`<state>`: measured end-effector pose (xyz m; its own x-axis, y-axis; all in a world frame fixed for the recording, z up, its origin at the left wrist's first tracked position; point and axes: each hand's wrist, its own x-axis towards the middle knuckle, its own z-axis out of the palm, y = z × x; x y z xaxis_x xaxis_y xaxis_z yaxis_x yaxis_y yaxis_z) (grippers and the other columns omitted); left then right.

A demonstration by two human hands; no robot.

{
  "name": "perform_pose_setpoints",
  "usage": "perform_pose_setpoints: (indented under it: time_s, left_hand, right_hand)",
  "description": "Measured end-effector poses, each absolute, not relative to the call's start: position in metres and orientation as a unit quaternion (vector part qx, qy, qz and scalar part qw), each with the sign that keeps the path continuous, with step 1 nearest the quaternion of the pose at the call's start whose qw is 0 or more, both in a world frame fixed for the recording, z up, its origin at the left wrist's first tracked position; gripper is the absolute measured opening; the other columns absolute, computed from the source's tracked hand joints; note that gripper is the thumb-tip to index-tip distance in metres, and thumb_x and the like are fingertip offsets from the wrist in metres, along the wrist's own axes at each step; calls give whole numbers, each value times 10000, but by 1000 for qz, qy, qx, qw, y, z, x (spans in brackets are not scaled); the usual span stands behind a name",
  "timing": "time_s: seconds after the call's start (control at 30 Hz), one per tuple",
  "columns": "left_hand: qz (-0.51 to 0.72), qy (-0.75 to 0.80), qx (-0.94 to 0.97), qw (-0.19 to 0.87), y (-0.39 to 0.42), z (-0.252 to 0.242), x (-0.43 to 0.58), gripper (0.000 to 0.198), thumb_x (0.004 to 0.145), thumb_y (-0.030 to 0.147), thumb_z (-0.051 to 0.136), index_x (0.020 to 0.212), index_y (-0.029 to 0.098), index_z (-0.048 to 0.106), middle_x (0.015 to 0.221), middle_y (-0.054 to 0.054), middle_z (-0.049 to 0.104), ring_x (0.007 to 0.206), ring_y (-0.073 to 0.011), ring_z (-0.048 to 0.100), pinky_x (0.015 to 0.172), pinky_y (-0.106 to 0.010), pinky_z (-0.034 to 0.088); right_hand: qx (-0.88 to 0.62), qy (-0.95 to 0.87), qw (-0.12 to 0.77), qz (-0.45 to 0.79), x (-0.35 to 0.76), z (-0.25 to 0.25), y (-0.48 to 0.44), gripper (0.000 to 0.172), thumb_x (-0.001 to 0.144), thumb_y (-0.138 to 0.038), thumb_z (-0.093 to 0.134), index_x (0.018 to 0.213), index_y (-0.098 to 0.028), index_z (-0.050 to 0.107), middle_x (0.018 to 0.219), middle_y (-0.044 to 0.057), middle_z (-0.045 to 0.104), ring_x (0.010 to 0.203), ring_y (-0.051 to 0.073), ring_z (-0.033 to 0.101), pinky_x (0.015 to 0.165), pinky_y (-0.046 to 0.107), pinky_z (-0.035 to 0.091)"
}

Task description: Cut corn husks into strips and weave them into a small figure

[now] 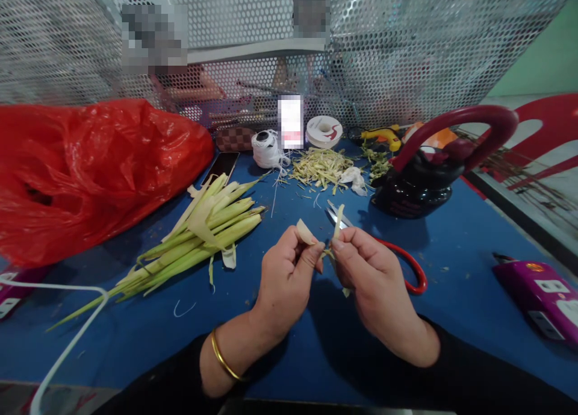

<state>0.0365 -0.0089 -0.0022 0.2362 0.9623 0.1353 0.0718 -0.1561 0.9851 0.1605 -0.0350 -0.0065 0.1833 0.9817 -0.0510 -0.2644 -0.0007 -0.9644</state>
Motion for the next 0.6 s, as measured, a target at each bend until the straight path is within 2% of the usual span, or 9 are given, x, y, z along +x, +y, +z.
perform_pose_setpoints:
  time_s: [0.2, 0.37, 0.5, 0.6]
  left_hand:
    - [432, 420, 527, 599, -3, 2, 36, 166, 885, 322, 606, 819, 181, 550, 607, 41, 602, 453, -52, 409, 444, -177, 284]
    - [398, 403, 495, 659, 1, 4, 33, 353, 926, 443, 489, 807, 144, 634, 626, -10, 643, 410, -50, 394, 401, -185, 245]
    - [377, 406, 489, 673, 1, 7, 33, 317, 851, 420, 622, 702, 140, 632, 590, 3, 623, 430, -44, 415, 413, -167, 276]
    - [369, 424, 491, 666, 1, 8, 33, 252, 782, 381, 711, 725, 143, 652, 543, 27, 598, 424, -46, 424, 418, -163, 304]
  right_hand:
    - [-479, -366, 572, 556, 165, -4, -30, 227, 906, -352, 601, 748, -193, 560, 491, -87, 406, 442, 57, 285, 416, 199, 213]
    - [-468, -369, 562, 573, 164, 2, -30, 195, 923, -359, 520, 847, -193, 587, 468, -70, 463, 426, 70, 344, 404, 198, 230]
    - [-485, -382, 534, 577, 163, 3, -30, 130, 871, -313, 560, 914, -191, 564, 527, -61, 517, 442, 71, 366, 407, 195, 231]
    - [-506, -406, 532, 544, 163, 2, -29, 158, 848, -309, 585, 952, -196, 550, 494, -97, 439, 445, 78, 357, 424, 201, 252]
